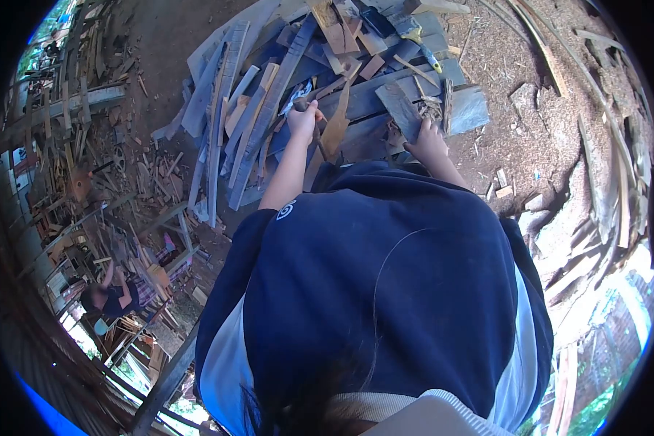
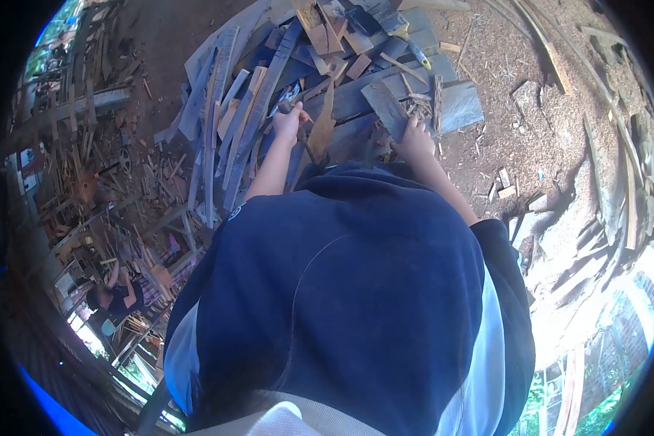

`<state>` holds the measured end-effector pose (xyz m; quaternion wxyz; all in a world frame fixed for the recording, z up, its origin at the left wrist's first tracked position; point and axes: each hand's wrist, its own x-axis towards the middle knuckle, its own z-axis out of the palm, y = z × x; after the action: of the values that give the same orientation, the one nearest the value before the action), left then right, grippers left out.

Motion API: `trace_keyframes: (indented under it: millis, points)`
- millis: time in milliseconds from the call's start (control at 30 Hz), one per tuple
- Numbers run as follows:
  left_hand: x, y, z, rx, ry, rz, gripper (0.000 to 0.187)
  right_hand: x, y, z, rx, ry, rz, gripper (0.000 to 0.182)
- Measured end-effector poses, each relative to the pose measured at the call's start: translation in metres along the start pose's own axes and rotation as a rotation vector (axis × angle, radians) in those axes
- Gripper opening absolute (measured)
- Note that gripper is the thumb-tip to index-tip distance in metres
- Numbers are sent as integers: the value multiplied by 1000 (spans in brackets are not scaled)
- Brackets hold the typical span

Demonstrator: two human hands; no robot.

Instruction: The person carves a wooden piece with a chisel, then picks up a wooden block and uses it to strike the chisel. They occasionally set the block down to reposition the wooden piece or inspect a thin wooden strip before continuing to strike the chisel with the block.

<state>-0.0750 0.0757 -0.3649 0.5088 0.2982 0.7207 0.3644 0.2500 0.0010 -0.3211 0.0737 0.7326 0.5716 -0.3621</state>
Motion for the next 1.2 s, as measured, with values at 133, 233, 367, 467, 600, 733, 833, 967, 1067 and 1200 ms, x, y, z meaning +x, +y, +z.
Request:
trace_keyframes:
  millis: [133, 233, 367, 467, 600, 733, 833, 967, 1067, 1200]
  points:
    - [-6, 7, -5, -78, 48, -77, 16, 14, 0, 21, 53, -35, -13, 90]
    - [-5, 5, -2, -83, 25, -98, 14, 23, -9, 45, 308, 211, -172, 92]
    - [-5, 2, 1, -11, -50, -86, 9, 24, -46, 51, 196, 374, -300, 89]
    - [-12, 5, 5, 28, -135, -39, 8, 22, -81, 41, 104, 375, -390, 79]
    - [-24, 11, 10, 26, -163, 12, 10, 45, -107, 45, -192, 319, -814, 53]
    - [-21, 12, -10, 103, -2, 92, 12, 75, -100, 75, -614, 170, -765, 59]
    - [-14, 9, -43, -40, 179, 22, 13, 79, -91, 77, -490, 273, -844, 50]
    - [-16, 9, -73, -374, 204, -21, 14, 80, -98, 63, -528, 272, -859, 37]
    - [-21, 22, -66, -410, 236, -20, 15, 91, -112, 53, -453, 340, -970, 33]
    - [-13, 35, -50, -374, 97, 67, 26, 102, -121, 44, -459, 350, -1032, 31]
